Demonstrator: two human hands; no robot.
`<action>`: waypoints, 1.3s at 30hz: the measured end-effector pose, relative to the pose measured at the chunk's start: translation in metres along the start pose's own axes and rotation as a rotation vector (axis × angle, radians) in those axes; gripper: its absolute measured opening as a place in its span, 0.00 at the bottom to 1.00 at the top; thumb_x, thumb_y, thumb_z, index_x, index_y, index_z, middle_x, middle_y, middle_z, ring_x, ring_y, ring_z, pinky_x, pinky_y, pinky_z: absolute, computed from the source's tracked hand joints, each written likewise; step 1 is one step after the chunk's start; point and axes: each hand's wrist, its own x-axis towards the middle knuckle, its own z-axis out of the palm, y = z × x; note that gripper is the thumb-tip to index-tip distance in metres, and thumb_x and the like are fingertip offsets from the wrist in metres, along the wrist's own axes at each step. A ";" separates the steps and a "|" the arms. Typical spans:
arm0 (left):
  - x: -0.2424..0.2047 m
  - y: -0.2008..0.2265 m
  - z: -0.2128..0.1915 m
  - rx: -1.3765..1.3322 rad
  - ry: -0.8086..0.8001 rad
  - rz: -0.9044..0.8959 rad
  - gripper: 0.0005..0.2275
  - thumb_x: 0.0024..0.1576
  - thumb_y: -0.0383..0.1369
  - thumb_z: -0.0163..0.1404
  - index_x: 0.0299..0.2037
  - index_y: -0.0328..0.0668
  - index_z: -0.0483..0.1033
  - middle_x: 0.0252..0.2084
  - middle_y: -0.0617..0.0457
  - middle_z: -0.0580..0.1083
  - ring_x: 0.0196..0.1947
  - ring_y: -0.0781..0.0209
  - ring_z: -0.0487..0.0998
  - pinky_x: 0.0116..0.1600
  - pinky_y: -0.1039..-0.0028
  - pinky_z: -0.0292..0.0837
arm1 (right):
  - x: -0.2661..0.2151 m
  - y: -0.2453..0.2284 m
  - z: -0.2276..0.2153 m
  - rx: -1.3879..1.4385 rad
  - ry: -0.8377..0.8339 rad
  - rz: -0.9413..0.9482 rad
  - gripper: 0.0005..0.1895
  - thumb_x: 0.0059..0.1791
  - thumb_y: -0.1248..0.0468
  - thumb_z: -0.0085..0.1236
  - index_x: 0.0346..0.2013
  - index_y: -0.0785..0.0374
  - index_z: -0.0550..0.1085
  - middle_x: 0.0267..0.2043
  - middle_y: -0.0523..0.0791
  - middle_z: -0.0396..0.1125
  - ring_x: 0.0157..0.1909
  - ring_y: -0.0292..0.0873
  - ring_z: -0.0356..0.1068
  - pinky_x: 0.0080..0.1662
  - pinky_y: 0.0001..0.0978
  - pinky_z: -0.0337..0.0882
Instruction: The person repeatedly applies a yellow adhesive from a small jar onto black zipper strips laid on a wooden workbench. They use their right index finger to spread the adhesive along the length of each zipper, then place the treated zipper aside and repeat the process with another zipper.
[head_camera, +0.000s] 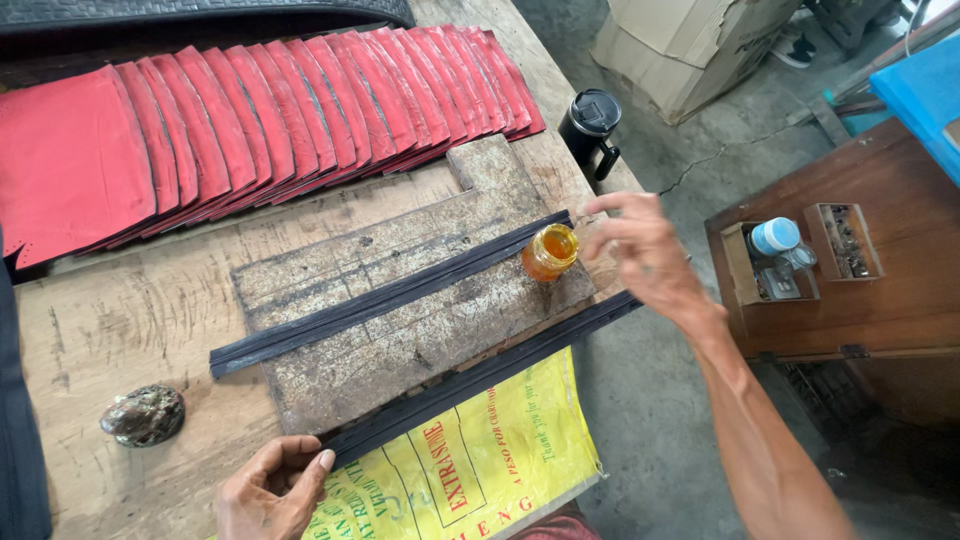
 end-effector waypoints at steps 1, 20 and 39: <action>0.001 0.000 -0.001 0.016 -0.003 -0.014 0.10 0.49 0.25 0.62 0.41 0.29 0.83 0.25 0.44 0.81 0.24 0.61 0.82 0.29 0.71 0.81 | -0.010 0.006 -0.005 0.071 0.084 0.031 0.21 0.41 0.86 0.42 0.26 0.60 0.78 0.58 0.44 0.72 0.63 0.45 0.65 0.67 0.44 0.64; 0.003 -0.014 0.003 -0.100 0.004 0.027 0.11 0.49 0.24 0.62 0.41 0.26 0.82 0.26 0.45 0.80 0.26 0.62 0.81 0.31 0.72 0.81 | -0.184 0.088 0.071 0.587 0.158 0.797 0.49 0.40 0.82 0.48 0.74 0.45 0.58 0.50 0.45 0.65 0.49 0.39 0.65 0.48 0.32 0.73; -0.002 0.001 0.003 -0.032 0.008 0.008 0.10 0.50 0.24 0.62 0.41 0.27 0.82 0.26 0.43 0.80 0.26 0.60 0.81 0.30 0.71 0.80 | -0.181 0.003 0.093 0.127 -0.078 0.488 0.48 0.41 0.82 0.38 0.73 0.43 0.57 0.44 0.45 0.70 0.47 0.42 0.68 0.53 0.38 0.74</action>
